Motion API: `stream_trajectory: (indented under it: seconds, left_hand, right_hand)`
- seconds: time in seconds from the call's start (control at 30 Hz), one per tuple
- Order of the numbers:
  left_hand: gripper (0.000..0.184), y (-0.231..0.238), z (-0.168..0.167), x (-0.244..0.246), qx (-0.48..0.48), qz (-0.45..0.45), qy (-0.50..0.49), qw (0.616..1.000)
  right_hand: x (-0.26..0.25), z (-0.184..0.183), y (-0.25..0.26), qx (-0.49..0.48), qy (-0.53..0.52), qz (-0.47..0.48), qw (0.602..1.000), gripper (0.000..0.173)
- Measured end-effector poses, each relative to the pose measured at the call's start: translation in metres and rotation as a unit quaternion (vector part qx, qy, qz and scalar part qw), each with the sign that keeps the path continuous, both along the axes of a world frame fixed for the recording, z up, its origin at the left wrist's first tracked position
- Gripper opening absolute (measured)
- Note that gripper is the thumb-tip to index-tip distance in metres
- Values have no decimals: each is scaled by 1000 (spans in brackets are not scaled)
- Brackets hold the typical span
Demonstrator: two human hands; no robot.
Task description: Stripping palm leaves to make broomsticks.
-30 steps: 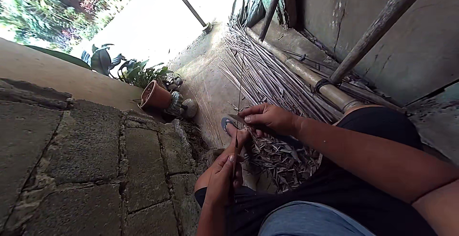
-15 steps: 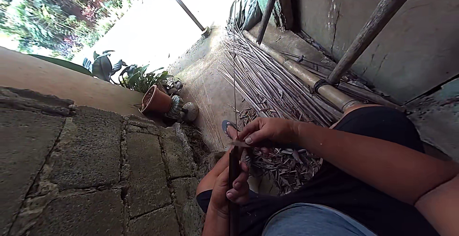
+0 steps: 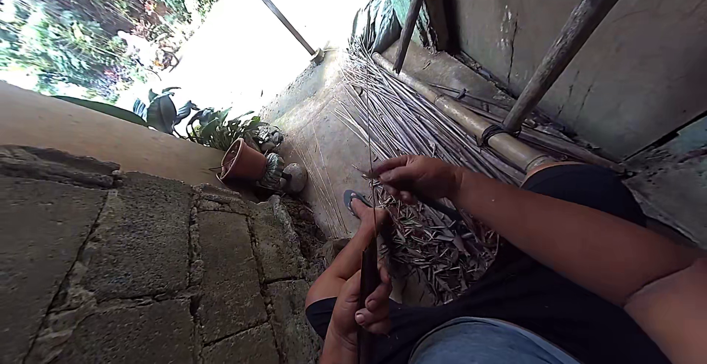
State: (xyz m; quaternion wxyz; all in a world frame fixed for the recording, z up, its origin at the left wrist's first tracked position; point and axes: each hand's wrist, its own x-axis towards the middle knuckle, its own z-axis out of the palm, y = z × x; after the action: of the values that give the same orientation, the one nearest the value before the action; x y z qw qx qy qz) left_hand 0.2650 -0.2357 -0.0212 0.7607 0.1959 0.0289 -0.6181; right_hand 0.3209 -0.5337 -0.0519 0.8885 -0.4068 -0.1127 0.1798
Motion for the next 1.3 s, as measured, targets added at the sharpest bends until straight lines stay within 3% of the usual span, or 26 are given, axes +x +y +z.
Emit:
stream_trajectory:
  seconds: [0.17,0.27,0.33,0.43,0.5,0.57,0.67,0.8,0.87,0.97,1.07,1.23,1.3]
  left_hand:
    - [21,-2,-3,-6,20,-21,-2,1000]
    - [29,-4,-5,-5,99,18,-113,988]
    - [35,-2,-8,-4,206,69,-262,941]
    - [35,-2,-10,-3,364,140,-451,803]
    - [29,-1,-8,-3,424,164,-542,707]
    - [24,1,-4,-2,442,174,-596,647]
    - [23,2,3,-1,447,163,-613,630]
    - [22,4,2,0,444,142,-622,629]
    - [18,2,1,-1,450,138,-634,613]
    - [14,1,-4,1,471,119,-702,521]
    - [16,6,-11,4,484,118,-762,413]
    - [16,16,-14,0,480,132,-792,354]
    - [18,17,-18,1,480,145,-803,323]
  right_hand:
    - [18,1,-17,103,94,-171,975,33]
    - [7,-3,-8,23,61,-107,992,34]
    - [-5,-3,8,-73,37,-24,996,33]
    - [-16,-4,30,-151,31,60,986,31]
    - [-16,-2,33,-158,33,68,985,28]
    - [-13,1,30,-148,34,47,987,28]
    - [-7,8,18,-130,65,-12,989,26]
    - [7,11,-4,-66,161,-158,972,27]
    - [7,9,-6,-70,169,-170,968,29]
    - [-7,4,15,-132,113,-60,983,33]
    - [-15,5,32,-120,110,-1,987,31]
    - [7,8,-1,-53,187,-104,975,29]
    - [3,6,2,-67,170,-85,980,31]
